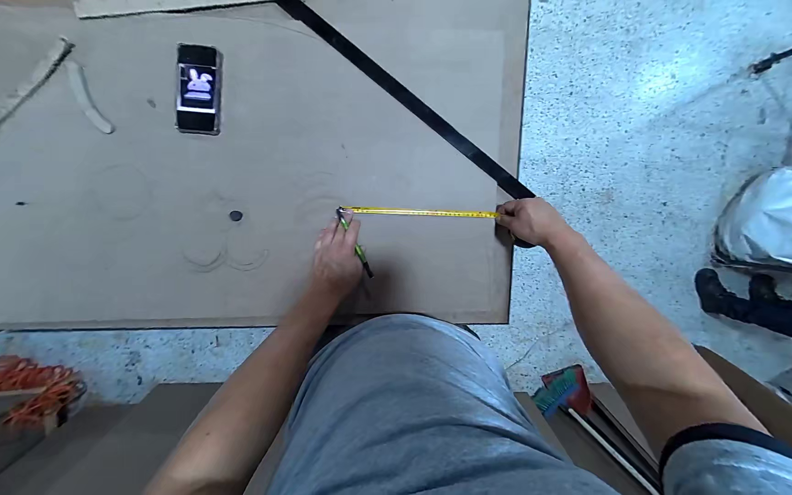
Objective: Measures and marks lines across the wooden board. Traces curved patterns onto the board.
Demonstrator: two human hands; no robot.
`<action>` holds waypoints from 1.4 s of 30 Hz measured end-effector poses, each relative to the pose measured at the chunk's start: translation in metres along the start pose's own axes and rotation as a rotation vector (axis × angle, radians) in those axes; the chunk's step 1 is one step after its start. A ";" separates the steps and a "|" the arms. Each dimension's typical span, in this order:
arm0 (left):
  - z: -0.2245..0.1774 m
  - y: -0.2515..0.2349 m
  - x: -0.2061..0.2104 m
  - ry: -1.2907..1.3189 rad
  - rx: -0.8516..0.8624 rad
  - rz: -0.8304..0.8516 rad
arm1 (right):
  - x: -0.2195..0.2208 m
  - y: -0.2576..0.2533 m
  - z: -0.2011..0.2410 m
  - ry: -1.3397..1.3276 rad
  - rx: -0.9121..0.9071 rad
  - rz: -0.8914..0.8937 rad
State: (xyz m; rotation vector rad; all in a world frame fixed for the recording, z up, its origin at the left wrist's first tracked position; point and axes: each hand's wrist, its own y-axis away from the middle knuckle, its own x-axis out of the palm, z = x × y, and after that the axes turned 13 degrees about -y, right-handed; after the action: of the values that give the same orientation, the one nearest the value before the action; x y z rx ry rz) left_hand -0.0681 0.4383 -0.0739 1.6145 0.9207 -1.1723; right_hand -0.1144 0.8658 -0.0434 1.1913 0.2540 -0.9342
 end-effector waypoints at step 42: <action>0.025 -0.004 0.011 0.052 0.048 0.036 | -0.011 -0.010 0.003 -0.107 0.044 0.092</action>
State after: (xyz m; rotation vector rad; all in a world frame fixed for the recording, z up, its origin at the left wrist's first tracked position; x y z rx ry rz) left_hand -0.0760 0.4168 -0.0885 1.7009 0.8993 -1.1403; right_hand -0.1296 0.8677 -0.0423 1.1796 0.0921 -0.9241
